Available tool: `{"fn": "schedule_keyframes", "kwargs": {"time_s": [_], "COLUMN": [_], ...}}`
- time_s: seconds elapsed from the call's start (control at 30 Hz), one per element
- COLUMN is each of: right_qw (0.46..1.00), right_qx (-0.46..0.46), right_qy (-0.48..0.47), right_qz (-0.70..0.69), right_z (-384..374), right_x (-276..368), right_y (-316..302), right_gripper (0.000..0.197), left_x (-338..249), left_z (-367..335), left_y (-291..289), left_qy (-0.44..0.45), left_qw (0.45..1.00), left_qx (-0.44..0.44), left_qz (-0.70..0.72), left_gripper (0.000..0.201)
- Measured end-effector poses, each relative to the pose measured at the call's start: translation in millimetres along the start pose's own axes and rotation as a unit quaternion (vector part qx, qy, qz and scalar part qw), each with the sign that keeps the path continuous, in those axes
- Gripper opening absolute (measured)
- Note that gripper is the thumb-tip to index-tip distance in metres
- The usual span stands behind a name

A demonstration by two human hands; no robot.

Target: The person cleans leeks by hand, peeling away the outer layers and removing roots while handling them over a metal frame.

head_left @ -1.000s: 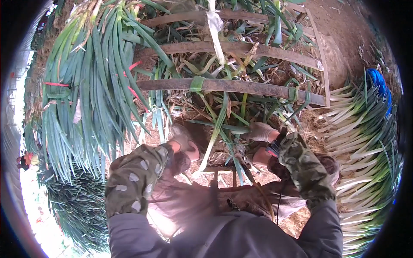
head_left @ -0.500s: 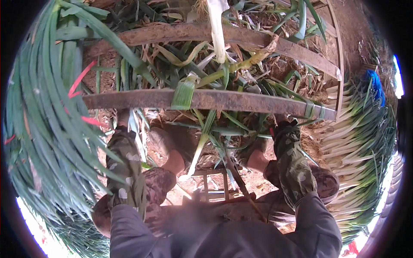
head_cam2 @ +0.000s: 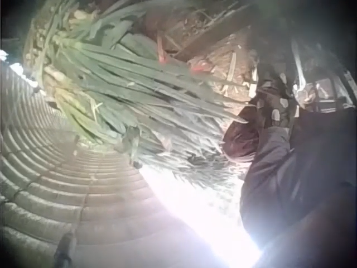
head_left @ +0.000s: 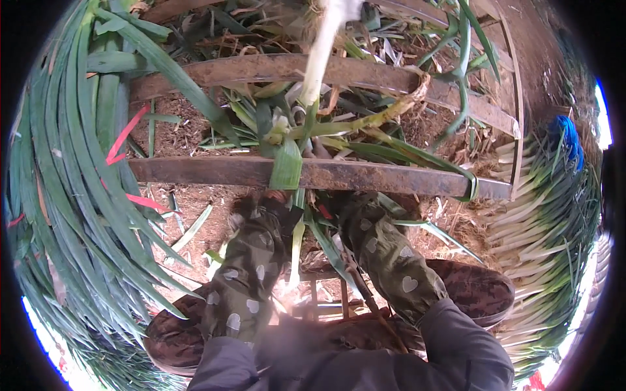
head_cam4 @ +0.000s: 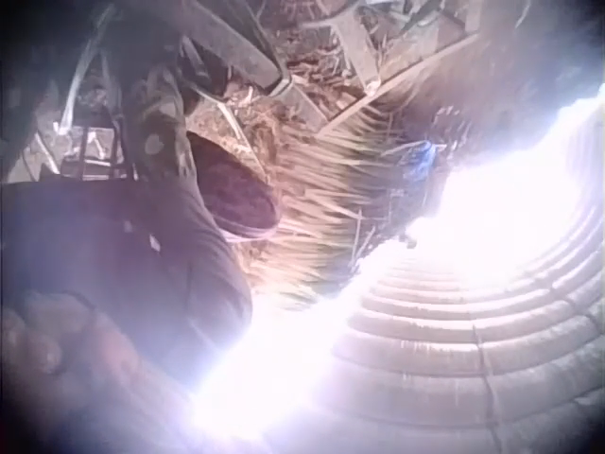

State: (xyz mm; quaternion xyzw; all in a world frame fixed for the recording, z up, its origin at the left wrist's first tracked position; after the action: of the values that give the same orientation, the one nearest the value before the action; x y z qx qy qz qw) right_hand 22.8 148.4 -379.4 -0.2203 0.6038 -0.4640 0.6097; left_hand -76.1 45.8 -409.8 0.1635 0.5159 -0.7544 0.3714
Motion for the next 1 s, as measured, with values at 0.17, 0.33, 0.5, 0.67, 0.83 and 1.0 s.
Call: {"fn": "schedule_keyframes", "kwargs": {"time_s": [0.17,0.33,0.5,0.67,0.83,1.0], "right_qw": [0.99,0.519,0.122,0.016,-0.004,0.258], "right_qx": [-0.035,0.056,0.122,0.157,0.038,-0.126], "right_qy": [-0.035,0.25,0.288,0.256,0.155,0.005], "right_qz": [0.128,-0.816,-0.942,-0.954,-0.987,-0.958], "right_z": [11,57,64,34,61,153], "right_x": [28,-4,13,-39,-98,-176], "right_y": [15,166,114,5,-34,67], "right_gripper": [0.057,0.062,0.066,0.063,0.045,0.041], "left_x": [35,-52,-64,-29,-83,-194], "left_z": [50,13,44,54,57,76], "left_y": [14,36,28,1,-6,-31], "left_qy": [-0.018,0.073,-0.058,0.036,-0.043,-0.026], "left_qw": [0.991,0.985,0.986,0.998,0.822,0.976], "left_qx": [-0.08,-0.108,0.006,-0.012,-0.233,-0.129], "left_qz": [-0.108,0.116,0.158,-0.047,0.518,0.175], "left_gripper": [0.089,0.068,0.061,0.055,0.057,0.038]}}
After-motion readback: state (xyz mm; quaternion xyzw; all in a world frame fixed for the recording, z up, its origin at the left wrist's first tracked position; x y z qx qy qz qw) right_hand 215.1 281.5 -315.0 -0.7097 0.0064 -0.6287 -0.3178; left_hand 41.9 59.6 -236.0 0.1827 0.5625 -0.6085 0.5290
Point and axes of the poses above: each hand's wrist, its own z-axis away from the middle knuckle, its own y-axis out of the palm, x = y × z, the point moved 1 cm from there along -z, towards the middle knuckle, and after that the axes turned 9 degrees about x, right-handed, at the moved point
